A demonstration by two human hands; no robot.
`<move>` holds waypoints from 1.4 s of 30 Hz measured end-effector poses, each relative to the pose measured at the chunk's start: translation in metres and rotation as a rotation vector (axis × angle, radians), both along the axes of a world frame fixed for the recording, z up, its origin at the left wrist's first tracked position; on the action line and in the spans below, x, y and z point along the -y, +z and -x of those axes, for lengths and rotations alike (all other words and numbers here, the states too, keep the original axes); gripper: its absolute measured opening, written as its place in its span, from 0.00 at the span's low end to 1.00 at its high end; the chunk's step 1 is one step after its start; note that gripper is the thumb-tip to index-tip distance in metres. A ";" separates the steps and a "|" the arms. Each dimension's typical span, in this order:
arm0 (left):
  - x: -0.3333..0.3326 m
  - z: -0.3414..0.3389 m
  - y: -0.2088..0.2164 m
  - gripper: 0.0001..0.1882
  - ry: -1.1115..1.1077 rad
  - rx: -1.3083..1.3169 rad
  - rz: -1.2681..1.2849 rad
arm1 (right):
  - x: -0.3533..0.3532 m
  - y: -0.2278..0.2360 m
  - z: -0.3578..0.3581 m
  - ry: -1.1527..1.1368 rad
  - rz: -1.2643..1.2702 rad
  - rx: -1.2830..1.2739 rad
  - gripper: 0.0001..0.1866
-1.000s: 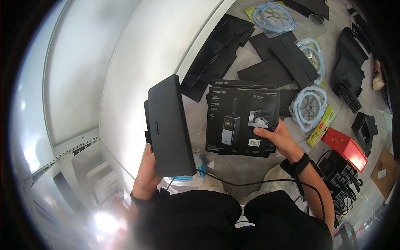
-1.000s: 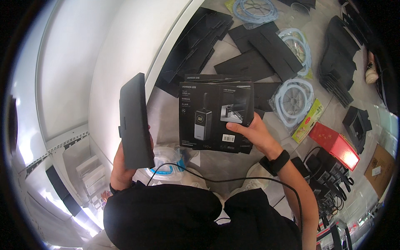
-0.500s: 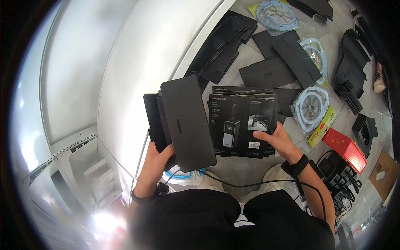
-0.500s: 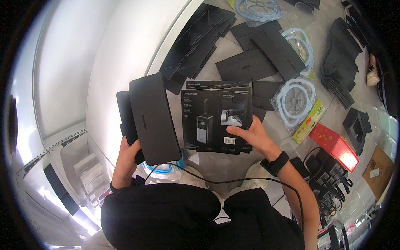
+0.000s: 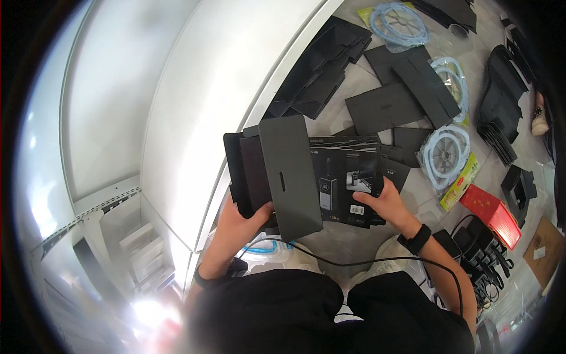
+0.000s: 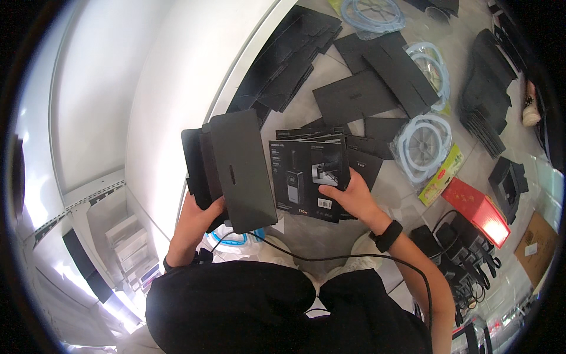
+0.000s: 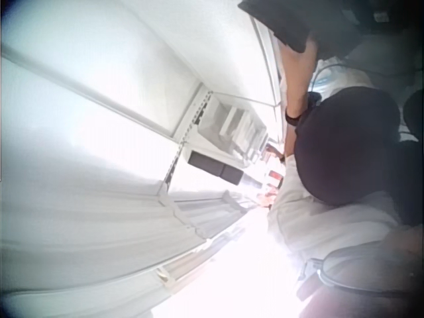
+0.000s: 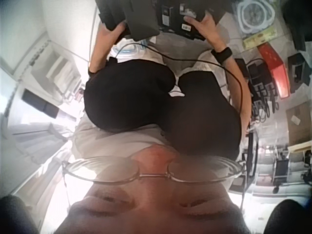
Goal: The person sits on the floor and assembles black cardboard boxes by folding flaps and inserting inserts. They handle multiple boxes, opening and closing them, and occasionally inspect the contents. Another person is visible in the background also working with boxes.
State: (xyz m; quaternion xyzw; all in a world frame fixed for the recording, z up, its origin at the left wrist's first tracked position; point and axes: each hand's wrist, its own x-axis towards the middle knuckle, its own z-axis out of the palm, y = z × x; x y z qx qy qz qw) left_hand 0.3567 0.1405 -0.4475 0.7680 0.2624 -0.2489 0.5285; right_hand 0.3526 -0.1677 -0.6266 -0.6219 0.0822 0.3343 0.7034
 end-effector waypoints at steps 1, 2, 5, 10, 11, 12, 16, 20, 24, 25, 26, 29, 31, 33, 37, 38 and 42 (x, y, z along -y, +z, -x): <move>-0.001 0.000 -0.002 0.24 -0.016 0.002 -0.012 | -0.003 -0.002 0.003 -0.005 0.025 -0.006 0.26; -0.002 0.002 -0.003 0.24 -0.034 0.021 -0.016 | -0.005 -0.009 0.007 -0.002 0.045 0.024 0.28; -0.001 0.001 -0.004 0.25 -0.076 -0.024 -0.048 | -0.006 -0.008 0.010 0.003 0.140 0.042 0.30; -0.015 0.014 -0.012 0.26 0.070 0.065 -0.056 | -0.011 0.007 0.008 0.077 0.408 0.160 0.43; -0.016 0.013 -0.020 0.26 0.104 0.081 -0.014 | -0.009 0.015 0.007 0.078 0.461 0.138 0.46; -0.015 0.008 -0.023 0.27 0.066 0.063 0.007 | -0.007 0.015 0.009 0.073 0.487 0.144 0.47; -0.006 0.003 -0.018 0.27 0.104 0.044 0.014 | -0.010 0.014 0.016 0.067 0.522 0.195 0.50; -0.006 0.000 -0.018 0.27 0.095 0.049 0.027 | -0.011 0.026 0.016 0.068 0.676 0.395 0.54; -0.010 0.001 -0.021 0.28 0.074 0.000 0.000 | -0.014 0.048 0.004 0.269 0.845 0.328 0.60; -0.008 0.000 -0.021 0.27 0.082 0.009 0.017 | -0.012 0.047 0.004 0.306 0.882 0.352 0.61; -0.005 -0.001 -0.021 0.27 0.091 0.018 0.035 | -0.012 0.047 0.003 0.344 0.918 0.376 0.62; -0.004 0.001 -0.024 0.27 0.095 0.033 0.039 | -0.009 0.058 -0.007 0.595 1.051 0.304 0.56; -0.005 0.004 -0.028 0.28 0.059 0.062 0.024 | -0.003 0.063 -0.007 0.523 1.086 0.492 0.52; -0.002 0.005 -0.033 0.29 -0.011 0.115 0.006 | 0.006 0.065 -0.012 0.414 1.022 0.674 0.50; 0.016 0.006 -0.031 0.31 -0.092 0.117 -0.011 | 0.009 0.101 -0.043 0.220 0.431 0.484 0.50; 0.026 0.001 -0.020 0.30 -0.110 0.043 0.002 | -0.003 0.118 -0.047 0.198 0.326 0.483 0.51; 0.041 0.004 -0.023 0.28 -0.170 0.024 0.208 | -0.044 0.129 -0.036 0.212 0.186 0.306 0.60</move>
